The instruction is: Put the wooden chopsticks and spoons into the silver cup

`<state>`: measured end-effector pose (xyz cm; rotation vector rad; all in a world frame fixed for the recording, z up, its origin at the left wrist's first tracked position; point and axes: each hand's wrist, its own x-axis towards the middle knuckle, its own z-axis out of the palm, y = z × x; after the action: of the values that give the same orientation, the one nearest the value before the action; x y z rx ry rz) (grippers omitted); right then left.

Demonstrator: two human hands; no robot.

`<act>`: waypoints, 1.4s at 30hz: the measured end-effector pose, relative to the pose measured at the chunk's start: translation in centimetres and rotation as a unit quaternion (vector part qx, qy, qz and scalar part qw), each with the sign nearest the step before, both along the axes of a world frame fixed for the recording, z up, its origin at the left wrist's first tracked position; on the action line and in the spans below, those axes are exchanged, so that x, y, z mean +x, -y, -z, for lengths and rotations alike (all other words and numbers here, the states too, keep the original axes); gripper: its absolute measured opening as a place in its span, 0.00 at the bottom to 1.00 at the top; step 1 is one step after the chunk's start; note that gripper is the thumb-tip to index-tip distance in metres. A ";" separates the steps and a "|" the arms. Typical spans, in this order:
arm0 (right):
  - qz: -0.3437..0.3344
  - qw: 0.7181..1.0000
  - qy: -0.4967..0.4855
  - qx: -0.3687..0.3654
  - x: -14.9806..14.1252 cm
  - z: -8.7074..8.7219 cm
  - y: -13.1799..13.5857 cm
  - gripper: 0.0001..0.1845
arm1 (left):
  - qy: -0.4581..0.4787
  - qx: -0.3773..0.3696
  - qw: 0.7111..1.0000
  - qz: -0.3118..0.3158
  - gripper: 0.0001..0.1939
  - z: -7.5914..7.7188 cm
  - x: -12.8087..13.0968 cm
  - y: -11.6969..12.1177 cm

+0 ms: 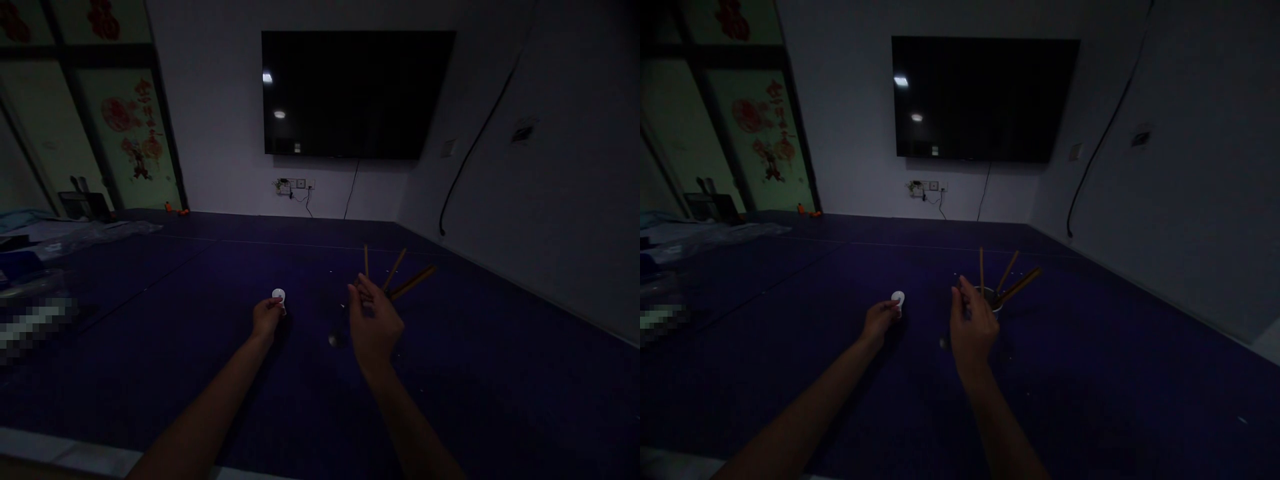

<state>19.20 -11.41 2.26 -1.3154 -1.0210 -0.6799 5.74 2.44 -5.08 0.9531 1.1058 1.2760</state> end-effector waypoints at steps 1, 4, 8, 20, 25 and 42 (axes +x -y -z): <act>0.029 0.999 0.005 0.022 0.2 -0.2 0.3 0.15 | 0.000 0.000 1.000 0.000 0.11 -0.1 0.0 0.0; 0.112 0.987 0.011 0.112 1.1 -0.8 1.1 0.18 | 0.000 0.001 1.000 0.000 0.12 -0.2 0.0 0.2; 0.126 0.971 -0.040 0.199 2.7 -1.6 1.8 0.22 | 0.000 0.002 1.000 0.000 0.12 -0.1 0.0 0.1; 0.148 0.981 -0.026 0.126 5.1 -1.5 1.5 0.17 | 0.004 0.012 1.000 0.008 0.13 0.2 -0.2 0.1; 0.090 0.994 -0.030 0.060 4.8 -1.2 1.1 0.20 | 0.009 0.012 1.000 0.012 0.12 0.0 -0.2 0.2; 0.080 0.995 0.007 -0.066 4.6 -0.3 0.1 0.17 | 0.008 -0.007 1.000 -0.004 0.11 -0.3 0.1 0.2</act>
<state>23.81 -11.48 2.57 -1.5227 -0.9922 -0.7522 5.86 2.27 -4.79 0.9288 1.1056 1.2781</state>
